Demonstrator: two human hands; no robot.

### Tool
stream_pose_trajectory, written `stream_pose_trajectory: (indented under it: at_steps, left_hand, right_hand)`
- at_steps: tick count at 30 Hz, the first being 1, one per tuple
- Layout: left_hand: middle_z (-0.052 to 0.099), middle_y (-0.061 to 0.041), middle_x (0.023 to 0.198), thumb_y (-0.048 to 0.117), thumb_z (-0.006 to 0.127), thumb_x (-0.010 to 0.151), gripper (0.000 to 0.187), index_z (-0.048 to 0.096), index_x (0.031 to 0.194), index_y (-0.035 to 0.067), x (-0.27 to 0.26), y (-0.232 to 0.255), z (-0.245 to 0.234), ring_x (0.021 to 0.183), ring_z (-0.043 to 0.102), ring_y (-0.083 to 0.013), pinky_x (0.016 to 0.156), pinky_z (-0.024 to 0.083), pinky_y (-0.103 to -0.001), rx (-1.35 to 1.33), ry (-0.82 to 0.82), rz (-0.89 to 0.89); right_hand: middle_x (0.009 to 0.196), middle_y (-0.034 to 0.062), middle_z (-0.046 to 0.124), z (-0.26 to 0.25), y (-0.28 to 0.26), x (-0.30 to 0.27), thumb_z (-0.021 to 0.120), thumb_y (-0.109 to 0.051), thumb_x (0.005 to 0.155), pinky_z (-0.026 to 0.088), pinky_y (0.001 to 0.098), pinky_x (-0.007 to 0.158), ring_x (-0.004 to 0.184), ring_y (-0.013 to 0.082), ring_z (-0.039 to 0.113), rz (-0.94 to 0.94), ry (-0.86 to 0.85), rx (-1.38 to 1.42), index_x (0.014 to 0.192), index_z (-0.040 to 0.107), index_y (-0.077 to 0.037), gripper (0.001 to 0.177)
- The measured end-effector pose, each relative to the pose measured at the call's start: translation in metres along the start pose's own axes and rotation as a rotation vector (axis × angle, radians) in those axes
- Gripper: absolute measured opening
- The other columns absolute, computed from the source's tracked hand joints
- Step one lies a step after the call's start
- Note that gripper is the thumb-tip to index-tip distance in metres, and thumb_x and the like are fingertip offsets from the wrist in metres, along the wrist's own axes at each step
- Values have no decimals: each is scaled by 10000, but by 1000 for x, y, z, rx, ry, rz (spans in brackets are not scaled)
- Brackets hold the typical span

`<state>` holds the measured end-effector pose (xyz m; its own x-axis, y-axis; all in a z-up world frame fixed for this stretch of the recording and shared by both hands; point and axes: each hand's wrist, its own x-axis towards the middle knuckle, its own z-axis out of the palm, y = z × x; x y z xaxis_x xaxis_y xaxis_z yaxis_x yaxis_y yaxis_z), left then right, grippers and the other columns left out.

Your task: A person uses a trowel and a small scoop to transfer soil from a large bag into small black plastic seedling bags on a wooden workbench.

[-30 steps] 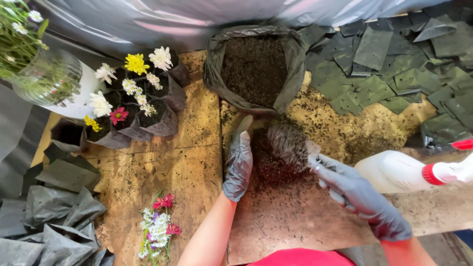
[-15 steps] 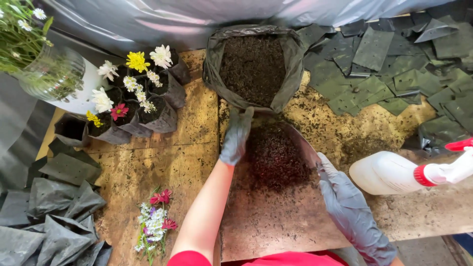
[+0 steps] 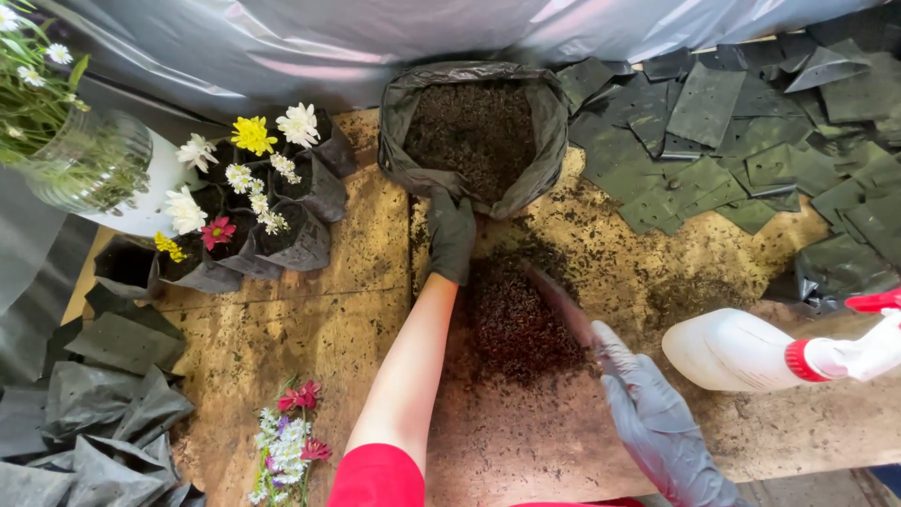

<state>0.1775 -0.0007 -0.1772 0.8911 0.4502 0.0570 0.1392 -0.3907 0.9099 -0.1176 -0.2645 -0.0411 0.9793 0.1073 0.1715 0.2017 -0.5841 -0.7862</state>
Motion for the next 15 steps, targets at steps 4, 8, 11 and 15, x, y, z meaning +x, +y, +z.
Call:
stream_pose_trajectory:
  at_steps: [4,8,11,15]
  left_hand:
    - [-24,-153,1734,348,652,972,1004,-40,1638,55,-29,8,-29,1604,36,-302,1290,131,-373,-46,-71,-71]
    - [276,-323,1631,583,579,1041,1011,149,1569,-166,-65,26,-57,1522,344,-434,1241,358,-478,874,311,516]
    - [597,-132,1161,398,444,1053,383,613,1307,167,-71,76,-80,1067,577,-330,817,490,-476,550,74,743]
    - [575,-51,874,327,471,1071,317,629,851,162,-50,65,-56,776,527,-251,655,427,-423,511,-290,1092]
  right_hand:
    - [1579,13,508,3,7,-1,530,2,918,267,286,1216,1361,95,530,-128,-84,-77,1572,412,-90,670]
    - [1614,72,435,0,17,-5,439,92,904,217,292,1258,1468,153,424,-38,-115,119,1576,357,-33,688]
    - [1402,35,637,-5,11,-7,534,30,926,392,280,1172,1223,134,638,133,-37,165,1542,491,-160,647]
    - [1474,58,583,-5,18,-8,495,75,916,303,292,1218,1351,158,551,99,-59,241,1548,458,-92,655]
